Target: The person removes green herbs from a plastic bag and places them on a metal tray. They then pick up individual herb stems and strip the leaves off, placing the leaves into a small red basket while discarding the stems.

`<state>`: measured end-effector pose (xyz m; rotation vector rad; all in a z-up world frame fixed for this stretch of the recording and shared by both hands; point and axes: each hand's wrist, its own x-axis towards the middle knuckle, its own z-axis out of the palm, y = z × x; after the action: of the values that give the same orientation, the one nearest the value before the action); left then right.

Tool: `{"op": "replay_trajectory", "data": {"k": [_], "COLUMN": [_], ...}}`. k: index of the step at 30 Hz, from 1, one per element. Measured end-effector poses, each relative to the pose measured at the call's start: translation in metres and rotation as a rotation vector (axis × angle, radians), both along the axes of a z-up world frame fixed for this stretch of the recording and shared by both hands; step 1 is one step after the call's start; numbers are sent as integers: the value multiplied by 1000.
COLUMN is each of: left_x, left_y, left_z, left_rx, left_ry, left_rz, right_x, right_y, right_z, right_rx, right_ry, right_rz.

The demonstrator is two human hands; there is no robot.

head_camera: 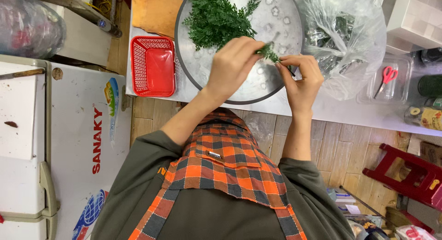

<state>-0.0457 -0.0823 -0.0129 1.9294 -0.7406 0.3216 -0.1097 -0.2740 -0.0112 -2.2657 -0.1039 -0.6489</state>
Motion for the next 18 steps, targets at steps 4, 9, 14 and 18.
{"op": "replay_trajectory", "data": {"k": [4, 9, 14, 18], "left_x": [-7, -21, -33, -37], "left_y": [24, 36, 59, 89], "left_z": [3, 5, 11, 18], "left_rx": [-394, -502, -481, -732], "left_ry": [520, 452, 505, 583], "left_rz": [-203, -256, -127, -260], "right_x": [8, 3, -7, -5], "right_y": [11, 37, 72, 94], "right_z": [8, 13, 5, 4], "right_rx": [-22, 478, 792, 463], "right_ry": [-48, 137, 454, 358], "right_rz": [40, 317, 361, 334]}}
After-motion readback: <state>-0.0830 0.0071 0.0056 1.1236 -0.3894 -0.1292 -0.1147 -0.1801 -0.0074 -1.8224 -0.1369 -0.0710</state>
